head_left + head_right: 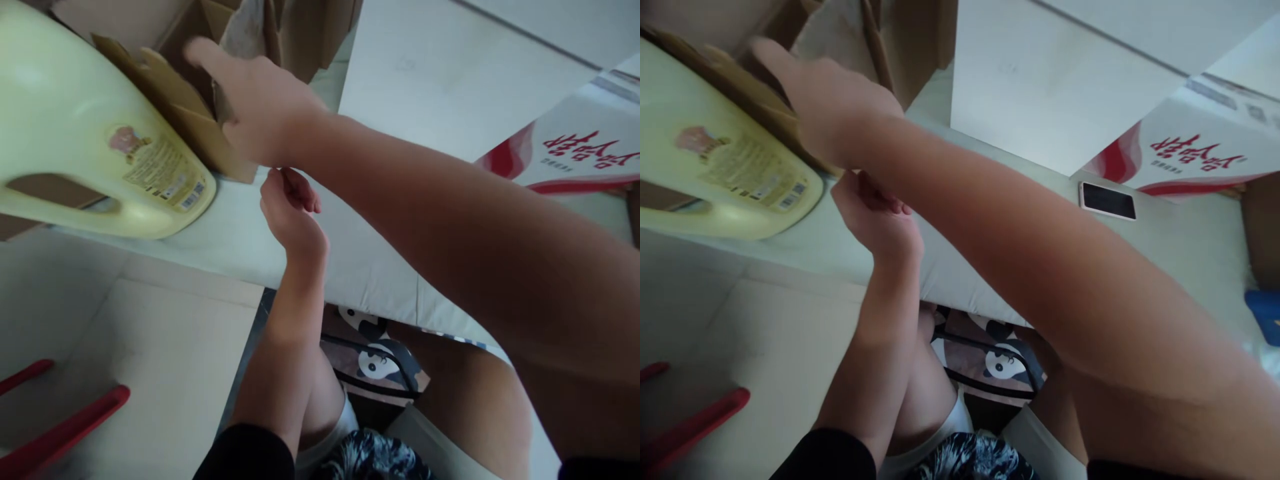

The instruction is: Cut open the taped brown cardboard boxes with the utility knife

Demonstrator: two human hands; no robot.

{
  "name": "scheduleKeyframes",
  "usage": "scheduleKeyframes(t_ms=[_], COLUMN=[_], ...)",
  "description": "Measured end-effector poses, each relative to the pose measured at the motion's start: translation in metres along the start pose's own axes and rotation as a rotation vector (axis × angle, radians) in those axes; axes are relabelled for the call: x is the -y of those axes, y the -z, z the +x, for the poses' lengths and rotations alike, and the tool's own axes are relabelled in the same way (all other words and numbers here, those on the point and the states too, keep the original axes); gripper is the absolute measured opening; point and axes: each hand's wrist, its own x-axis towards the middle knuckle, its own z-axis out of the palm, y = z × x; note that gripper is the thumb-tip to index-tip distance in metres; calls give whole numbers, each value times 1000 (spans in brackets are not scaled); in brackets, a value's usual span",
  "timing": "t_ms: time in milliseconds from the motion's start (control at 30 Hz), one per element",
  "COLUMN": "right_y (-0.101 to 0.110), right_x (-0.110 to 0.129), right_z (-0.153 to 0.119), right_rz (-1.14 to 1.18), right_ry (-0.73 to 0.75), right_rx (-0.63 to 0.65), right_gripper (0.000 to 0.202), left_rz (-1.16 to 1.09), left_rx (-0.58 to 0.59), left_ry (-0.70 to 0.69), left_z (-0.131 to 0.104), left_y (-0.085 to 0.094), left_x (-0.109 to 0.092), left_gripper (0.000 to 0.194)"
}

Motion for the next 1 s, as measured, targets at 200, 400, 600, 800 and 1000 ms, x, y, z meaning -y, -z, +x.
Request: scheduleKeyframes(t_ms=[200, 400, 600, 800, 1000], right_y=[2, 16, 13, -19, -50], right_x=[-24, -99, -152, -184, -204], right_z=[-31, -156, -316, -365, -368], right_rz=[-261, -171, 74, 192, 646], right_ry=[-141, -165, -26, -340, -473], right_rx=[-181, -434, -767, -1252, -1260], right_gripper=[19, 25, 31, 39, 70], left_rz=[108, 244, 381, 320, 320], left_rx=[-43, -202, 110, 564, 746], left_ry=[-239, -481, -87, 90, -28], left_z=[-3, 15, 22, -1, -30], left_y=[10, 25, 21, -11, -36], left_x=[-1, -6, 35, 74, 94], left_gripper=[54, 46, 39, 55, 53])
